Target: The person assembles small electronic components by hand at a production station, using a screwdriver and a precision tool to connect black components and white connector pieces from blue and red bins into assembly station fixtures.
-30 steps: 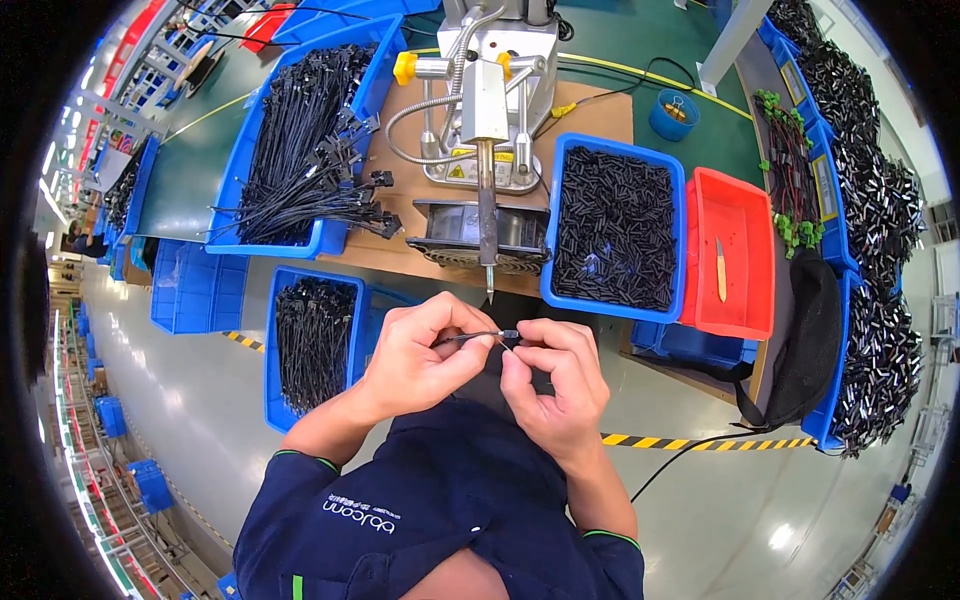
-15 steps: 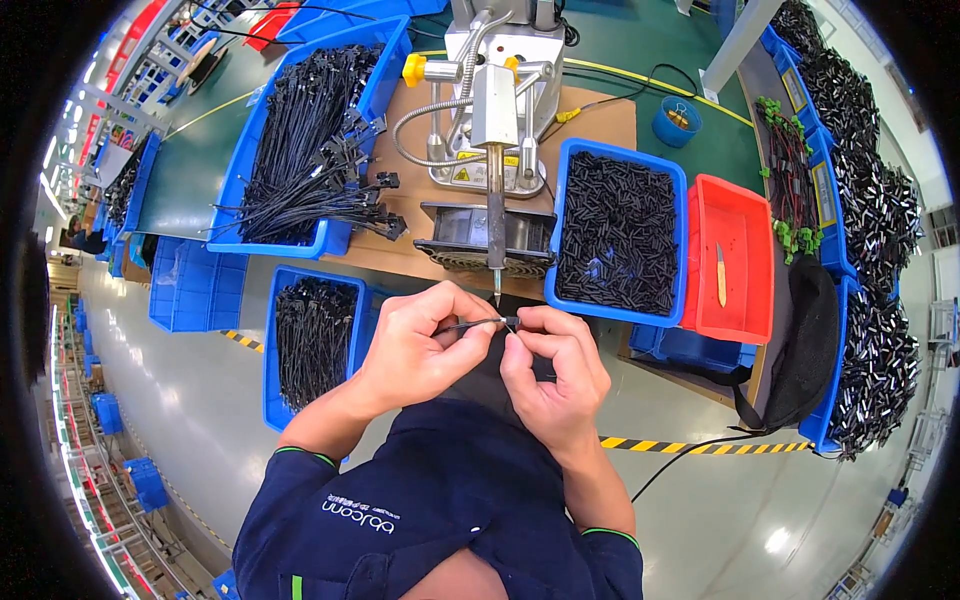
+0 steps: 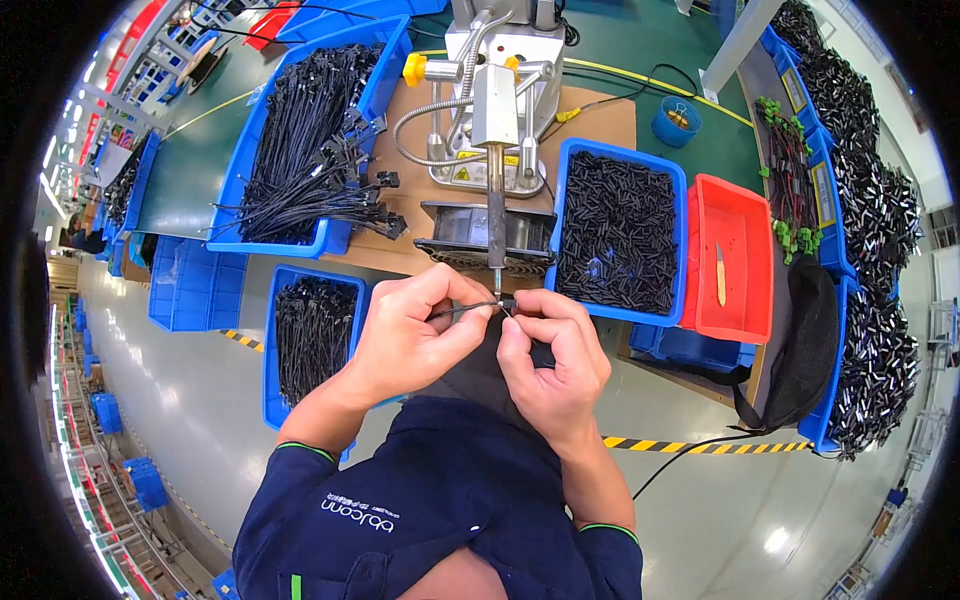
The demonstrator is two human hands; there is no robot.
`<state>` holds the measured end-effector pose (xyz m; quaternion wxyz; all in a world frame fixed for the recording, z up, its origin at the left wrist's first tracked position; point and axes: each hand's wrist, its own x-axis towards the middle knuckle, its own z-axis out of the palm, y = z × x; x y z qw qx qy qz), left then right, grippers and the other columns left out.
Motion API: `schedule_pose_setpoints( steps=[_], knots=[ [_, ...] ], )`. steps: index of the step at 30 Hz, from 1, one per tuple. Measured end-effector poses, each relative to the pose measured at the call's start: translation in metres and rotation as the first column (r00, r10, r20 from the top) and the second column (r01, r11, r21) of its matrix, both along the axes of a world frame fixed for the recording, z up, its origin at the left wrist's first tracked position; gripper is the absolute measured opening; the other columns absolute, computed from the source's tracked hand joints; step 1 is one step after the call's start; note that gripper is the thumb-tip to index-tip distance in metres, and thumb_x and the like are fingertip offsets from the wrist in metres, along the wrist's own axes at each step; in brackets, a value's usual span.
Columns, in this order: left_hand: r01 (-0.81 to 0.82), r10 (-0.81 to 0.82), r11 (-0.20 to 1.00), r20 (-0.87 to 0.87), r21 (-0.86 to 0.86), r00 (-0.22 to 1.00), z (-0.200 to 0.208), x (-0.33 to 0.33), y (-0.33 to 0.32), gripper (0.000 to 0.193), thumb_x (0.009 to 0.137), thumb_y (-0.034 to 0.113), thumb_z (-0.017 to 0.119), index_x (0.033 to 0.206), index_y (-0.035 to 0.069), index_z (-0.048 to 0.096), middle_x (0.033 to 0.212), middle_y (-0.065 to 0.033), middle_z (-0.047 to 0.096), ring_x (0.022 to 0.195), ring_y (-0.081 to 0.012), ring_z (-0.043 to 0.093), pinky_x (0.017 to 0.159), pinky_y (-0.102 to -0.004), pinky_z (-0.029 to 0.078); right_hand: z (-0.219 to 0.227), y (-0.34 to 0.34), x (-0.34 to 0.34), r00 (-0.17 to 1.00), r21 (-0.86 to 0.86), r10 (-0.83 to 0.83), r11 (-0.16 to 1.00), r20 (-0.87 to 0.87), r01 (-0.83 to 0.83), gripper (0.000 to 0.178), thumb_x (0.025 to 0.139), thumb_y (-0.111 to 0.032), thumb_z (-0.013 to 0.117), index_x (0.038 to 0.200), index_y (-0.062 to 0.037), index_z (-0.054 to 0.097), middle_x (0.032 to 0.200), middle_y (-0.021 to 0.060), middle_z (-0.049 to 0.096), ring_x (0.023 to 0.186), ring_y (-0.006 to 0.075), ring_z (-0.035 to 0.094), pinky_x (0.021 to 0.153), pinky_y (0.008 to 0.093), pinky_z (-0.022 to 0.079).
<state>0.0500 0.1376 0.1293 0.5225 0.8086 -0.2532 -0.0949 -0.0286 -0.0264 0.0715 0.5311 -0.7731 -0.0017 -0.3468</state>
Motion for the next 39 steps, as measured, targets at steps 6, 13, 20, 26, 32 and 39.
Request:
schedule_pose_setpoints(
  steps=[6,13,20,26,32,39],
  knots=[
    [-0.007,0.008,1.0,0.024,-0.021,1.0,-0.0021,0.0005,-0.0006,0.008,0.091,0.005,0.078,0.095,0.001,0.073,0.072,-0.0038,0.069,0.057,-0.0057,0.052,0.052,-0.0268,0.042,0.001,0.0007,0.0002,1.0,0.018,-0.001,1.0,-0.001,0.001,0.015,0.085,0.006,0.082,0.093,0.003,0.069,0.11,0.019,0.076,0.091,0.0252,0.075,0.079,0.0337,0.062],
    [-0.011,0.014,0.998,0.057,-0.054,0.998,-0.0025,0.0001,-0.0014,0.007,0.09,0.004,0.079,0.095,0.001,0.075,0.068,0.0028,0.064,0.054,0.0002,0.04,0.049,-0.0237,0.033,0.0013,-0.0005,0.002,1.0,-0.01,-0.006,1.0,0.006,0.006,0.015,0.085,0.006,0.083,0.093,0.0028,0.071,0.109,0.0181,0.076,0.091,0.0248,0.075,0.08,0.0332,0.061],
    [-0.014,0.015,0.998,0.016,-0.057,1.0,-0.0017,0.0,-0.0013,0.006,0.091,0.004,0.079,0.094,0.001,0.075,0.066,0.0043,0.061,0.055,0.0005,0.039,0.049,-0.0236,0.032,0.0029,0.0,0.0014,1.0,-0.005,-0.006,1.0,0.001,0.006,0.015,0.085,0.005,0.084,0.094,0.0029,0.071,0.11,0.0188,0.076,0.092,0.0252,0.076,0.08,0.0333,0.062],
    [-0.018,0.018,0.999,0.004,-0.05,1.0,-0.0001,-0.0003,-0.002,0.006,0.09,0.004,0.079,0.094,0.001,0.075,0.067,0.0042,0.063,0.056,0.0006,0.039,0.049,-0.0233,0.032,0.0018,0.0009,-0.0019,1.0,0.041,0.014,0.999,0.0,-0.014,0.016,0.086,0.005,0.083,0.094,0.0035,0.069,0.112,0.0199,0.076,0.091,0.0242,0.076,0.08,0.0332,0.062],
    [-0.016,0.018,0.997,0.025,-0.072,1.0,-0.0037,-0.0002,-0.0019,0.007,0.09,0.004,0.079,0.094,0.002,0.075,0.071,0.0032,0.067,0.056,0.0005,0.04,0.05,-0.0232,0.032,0.0024,0.0013,-0.0012,1.0,0.049,0.024,0.999,0.005,-0.025,0.016,0.085,0.006,0.082,0.094,0.0035,0.069,0.114,0.02,0.076,0.089,0.0231,0.076,0.079,0.0326,0.063],
    [-0.011,0.01,1.0,-0.043,-0.016,0.999,-0.0002,-0.0039,0.0001,0.009,0.091,0.007,0.078,0.095,0.0,0.073,0.072,-0.0064,0.07,0.057,-0.0056,0.052,0.051,-0.0274,0.044,-0.001,0.0025,-0.0052,1.0,0.043,0.022,0.999,-0.007,-0.021,0.015,0.085,0.006,0.082,0.093,0.0033,0.07,0.113,0.0201,0.076,0.088,0.0233,0.076,0.078,0.033,0.063]
  ],
)
